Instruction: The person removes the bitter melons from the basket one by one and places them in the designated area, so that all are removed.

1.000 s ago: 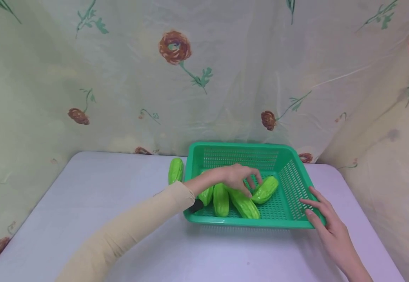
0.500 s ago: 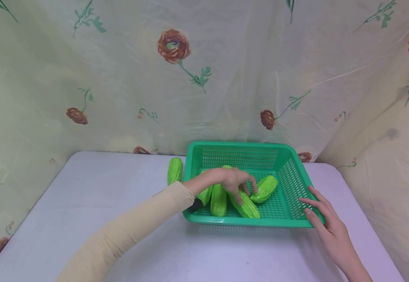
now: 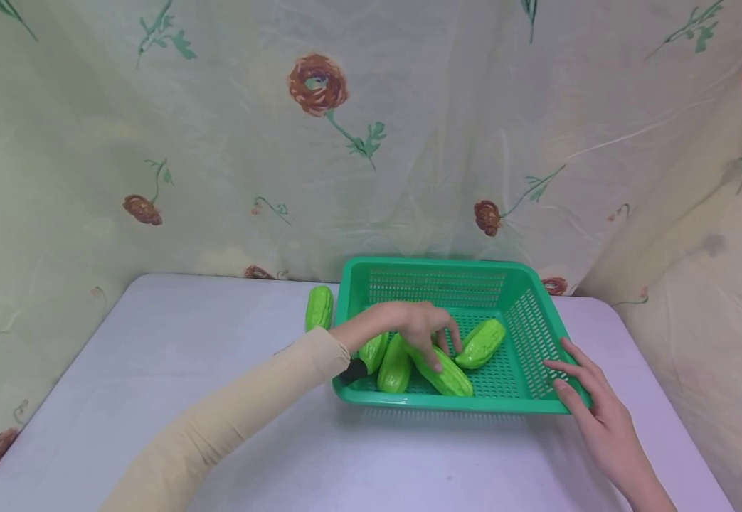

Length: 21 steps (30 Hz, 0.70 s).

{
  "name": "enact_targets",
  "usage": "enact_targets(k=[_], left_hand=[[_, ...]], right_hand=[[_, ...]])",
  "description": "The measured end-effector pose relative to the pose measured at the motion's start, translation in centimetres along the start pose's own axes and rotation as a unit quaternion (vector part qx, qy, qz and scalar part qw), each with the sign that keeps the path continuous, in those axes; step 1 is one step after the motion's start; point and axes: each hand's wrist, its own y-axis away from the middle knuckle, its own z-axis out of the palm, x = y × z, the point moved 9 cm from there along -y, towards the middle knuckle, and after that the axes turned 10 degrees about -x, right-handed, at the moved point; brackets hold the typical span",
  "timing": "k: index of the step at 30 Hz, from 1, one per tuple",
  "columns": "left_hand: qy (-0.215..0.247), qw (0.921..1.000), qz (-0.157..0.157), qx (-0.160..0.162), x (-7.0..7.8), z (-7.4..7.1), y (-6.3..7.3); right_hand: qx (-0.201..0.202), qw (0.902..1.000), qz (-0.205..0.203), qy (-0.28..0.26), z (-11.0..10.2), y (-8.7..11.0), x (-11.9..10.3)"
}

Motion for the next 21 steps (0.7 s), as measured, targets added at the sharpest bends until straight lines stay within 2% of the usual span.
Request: enact_targets(k=[5, 11, 15, 21], left_hand=[[-0.009, 0.9999, 0.006, -0.003, 0.0, -0.1, 0.4], [-0.019, 0.9997, 0.012, -0.005, 0.0, -0.3, 0.9], [-0.006, 0.9998, 0.018, 0.007, -0.3, -0.7, 1.5], [0.012, 0.9979, 0.048, 0.041, -1.0, -1.2, 2.7]], right_hand=[[0.0, 1.0, -0.006, -0.001, 0.0, 0.0, 0.0], [-0.003, 1.0, 0.006, -0.003, 0.2, 0.0, 0.1], [-0.002, 1.0, 0.001, -0.004, 0.2, 0.0, 0.0], [-0.003, 1.0, -0.003, 0.002, 0.1, -0.1, 0.0]])
